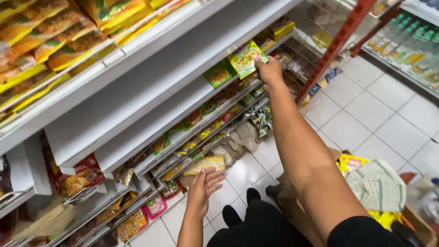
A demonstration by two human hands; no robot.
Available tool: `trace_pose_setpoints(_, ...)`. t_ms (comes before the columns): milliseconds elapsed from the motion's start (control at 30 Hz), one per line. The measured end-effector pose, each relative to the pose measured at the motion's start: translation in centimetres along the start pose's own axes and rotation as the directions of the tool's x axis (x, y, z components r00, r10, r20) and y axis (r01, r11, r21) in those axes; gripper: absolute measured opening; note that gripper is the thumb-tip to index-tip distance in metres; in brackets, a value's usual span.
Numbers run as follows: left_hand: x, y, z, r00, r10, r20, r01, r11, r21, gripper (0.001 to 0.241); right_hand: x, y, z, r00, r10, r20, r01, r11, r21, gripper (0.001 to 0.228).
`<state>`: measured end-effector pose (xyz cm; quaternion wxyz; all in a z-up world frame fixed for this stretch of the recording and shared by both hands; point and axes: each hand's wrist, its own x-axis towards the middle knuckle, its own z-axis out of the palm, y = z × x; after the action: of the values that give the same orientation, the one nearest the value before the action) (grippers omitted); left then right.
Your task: The person picks up seasoning packets from a cardboard box on the floor, scans them using a handheld barcode scanner, and places some packets onto a store shelf.
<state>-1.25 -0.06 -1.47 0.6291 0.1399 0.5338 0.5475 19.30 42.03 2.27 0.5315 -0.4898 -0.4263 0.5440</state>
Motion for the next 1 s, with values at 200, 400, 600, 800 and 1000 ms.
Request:
trace_pose_setpoints(200,1.1,-0.3,-0.9,0.992,-0.046,-0.118,0.045,0.999,-0.009,0.057,5.7,0.6,3.1,0.966,-0.25,-0.07,0.187,0.857,-0.48,0.041)
trace_pose_setpoints(400,3.0,-0.4,-0.7,0.984,-0.068,-0.164,0.061,0.997,-0.048,0.055,6.3,0.0,4.4,0.947,-0.315,-0.053,0.202,0.719,-0.665,0.039)
trace_pose_setpoints(600,4.0,-0.7,-0.2,0.98,-0.09,-0.176,0.085,0.996,-0.037,0.054,4.9,-1.6,5.2,0.976,-0.18,-0.119,0.039,0.689,-0.723,0.035)
trace_pose_setpoints(800,4.1,-0.6,-0.2,0.969,-0.115,-0.219,0.114,0.993,-0.017,0.052,2.8,-1.6,5.6,0.915,-0.34,0.218,0.341,0.36,-0.868,0.061)
trace_pose_setpoints(1000,4.3,-0.9,0.4,0.97,-0.119,-0.212,0.119,0.993,-0.009,0.05,1.5,-1.6,6.7,0.903,-0.148,0.403,0.429,0.285,-0.857,0.069)
